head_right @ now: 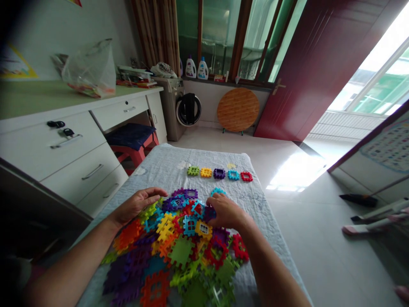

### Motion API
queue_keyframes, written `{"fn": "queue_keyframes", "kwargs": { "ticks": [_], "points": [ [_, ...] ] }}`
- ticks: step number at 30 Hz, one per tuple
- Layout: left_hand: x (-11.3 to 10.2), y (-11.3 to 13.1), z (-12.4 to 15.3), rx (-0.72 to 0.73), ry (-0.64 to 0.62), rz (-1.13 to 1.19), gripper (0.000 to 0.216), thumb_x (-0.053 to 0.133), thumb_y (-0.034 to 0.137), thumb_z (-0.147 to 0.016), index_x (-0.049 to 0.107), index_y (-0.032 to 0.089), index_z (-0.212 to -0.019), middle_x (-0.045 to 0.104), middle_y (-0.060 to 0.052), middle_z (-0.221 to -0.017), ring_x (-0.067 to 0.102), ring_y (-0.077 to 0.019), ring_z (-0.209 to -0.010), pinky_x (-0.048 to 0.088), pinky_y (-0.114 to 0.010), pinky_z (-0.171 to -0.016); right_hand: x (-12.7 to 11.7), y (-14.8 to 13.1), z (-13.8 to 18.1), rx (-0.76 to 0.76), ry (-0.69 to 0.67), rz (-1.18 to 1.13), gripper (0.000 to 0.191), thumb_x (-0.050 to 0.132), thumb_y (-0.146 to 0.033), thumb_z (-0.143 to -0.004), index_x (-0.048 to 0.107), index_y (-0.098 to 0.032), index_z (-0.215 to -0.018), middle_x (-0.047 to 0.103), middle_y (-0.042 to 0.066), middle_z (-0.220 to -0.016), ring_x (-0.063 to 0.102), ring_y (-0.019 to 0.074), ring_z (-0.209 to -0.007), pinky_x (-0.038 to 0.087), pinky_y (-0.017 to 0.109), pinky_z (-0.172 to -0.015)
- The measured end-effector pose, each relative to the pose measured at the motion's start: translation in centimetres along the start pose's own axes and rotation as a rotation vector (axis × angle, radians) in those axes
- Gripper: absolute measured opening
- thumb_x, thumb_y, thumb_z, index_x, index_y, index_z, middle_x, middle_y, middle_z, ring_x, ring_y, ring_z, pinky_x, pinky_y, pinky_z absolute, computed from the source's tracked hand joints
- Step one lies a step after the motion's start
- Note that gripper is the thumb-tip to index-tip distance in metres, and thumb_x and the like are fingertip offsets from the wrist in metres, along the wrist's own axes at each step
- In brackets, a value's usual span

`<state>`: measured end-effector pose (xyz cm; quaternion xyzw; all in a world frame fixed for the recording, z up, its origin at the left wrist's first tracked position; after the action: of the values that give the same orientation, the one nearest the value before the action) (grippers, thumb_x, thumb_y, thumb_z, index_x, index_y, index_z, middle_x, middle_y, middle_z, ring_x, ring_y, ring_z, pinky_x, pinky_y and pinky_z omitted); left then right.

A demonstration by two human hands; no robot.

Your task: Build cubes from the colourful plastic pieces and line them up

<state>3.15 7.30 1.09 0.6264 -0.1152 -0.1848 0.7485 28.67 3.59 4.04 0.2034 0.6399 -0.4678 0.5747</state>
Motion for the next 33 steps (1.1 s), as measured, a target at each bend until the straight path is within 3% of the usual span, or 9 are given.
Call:
{"fn": "queue_keyframes", "kwargs": {
  "ticks": [6, 11, 18, 27, 31, 33],
  "points": [
    [-0.1, 0.3, 0.0, 0.011, 0.028, -0.036, 0.041, 0.065, 0.050, -0.072, 0.067, 0.019, -0.098, 0.069, -0.004, -0.096, 0.061, -0.0179, -0.079, 0.047, -0.025, -0.069, -1.2, 1.7, 0.3, -0.006, 0.253, -0.082, 0.051, 0.064, -0.017, -0.065, 0.051, -0.019, -0.114, 0.055, 0.007, -0.101, 0.049, 0.0219, -0.095, 0.039, 0.035, -0.085],
    [-0.1, 0.1, 0.0, 0.001, 0.015, -0.002, 0.039, 0.066, 0.048, -0.072, 0.066, 0.019, -0.099, 0.068, -0.003, -0.093, 0.060, -0.0166, -0.075, 0.047, -0.025, -0.067, -1.2, 3.2, 0.0, 0.046, 0.366, -0.093, 0.041, 0.063, -0.018, -0.067, 0.054, -0.019, -0.107, 0.055, 0.006, -0.097, 0.049, 0.0208, -0.090, 0.040, 0.034, -0.082],
    [-0.2, -0.1, -0.2, 0.018, 0.001, 0.031, 0.033, 0.065, 0.042, -0.075, 0.065, 0.019, -0.099, 0.068, -0.003, -0.096, 0.060, -0.0161, -0.080, 0.047, -0.025, -0.071, -1.9, 4.4, 0.8, 0.092, 0.345, -0.046, 0.035, 0.065, -0.023, -0.067, 0.059, -0.019, -0.102, 0.055, 0.006, -0.092, 0.049, 0.0203, -0.088, 0.040, 0.033, -0.081],
    [-0.1, -0.2, 0.0, -0.013, 0.016, 0.012, 0.035, 0.066, 0.045, -0.074, 0.065, 0.021, -0.099, 0.068, -0.001, -0.088, 0.059, -0.0132, -0.068, 0.046, -0.022, -0.060, -1.0, 9.8, 1.4, 0.290, 0.314, 0.004, 0.034, 0.063, -0.035, -0.073, 0.061, -0.016, -0.101, 0.057, 0.007, -0.091, 0.054, 0.0205, -0.083, 0.042, 0.033, -0.077],
    [-0.2, -0.2, -0.2, -0.002, 0.022, 0.003, 0.037, 0.066, 0.046, -0.073, 0.065, 0.020, -0.099, 0.068, -0.003, -0.094, 0.061, -0.0157, -0.074, 0.047, -0.024, -0.065, -1.9, 9.6, 1.9, 0.314, 0.356, -0.050, 0.038, 0.065, -0.035, -0.072, 0.059, -0.016, -0.105, 0.058, 0.010, -0.100, 0.055, 0.0193, -0.084, 0.043, 0.032, -0.076],
    [-0.2, -0.2, -0.2, 0.015, 0.024, -0.010, 0.037, 0.066, 0.046, -0.072, 0.066, 0.020, -0.099, 0.068, -0.004, -0.098, 0.062, -0.0174, -0.080, 0.048, -0.025, -0.069, -2.8, 8.5, 2.3, 0.300, 0.323, -0.082, 0.030, 0.065, -0.033, -0.072, 0.062, -0.016, -0.096, 0.060, 0.007, -0.093, 0.055, 0.0170, -0.077, 0.042, 0.029, -0.070]
  ]
}}
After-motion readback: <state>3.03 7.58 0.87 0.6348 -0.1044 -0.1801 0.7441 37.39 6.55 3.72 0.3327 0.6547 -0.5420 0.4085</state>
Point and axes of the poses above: each hand's wrist, its own z-axis away from the middle knuckle, its own x-axis out of the palm, y = z × x, the point moved 6 cm from there along -z, towards the middle knuckle
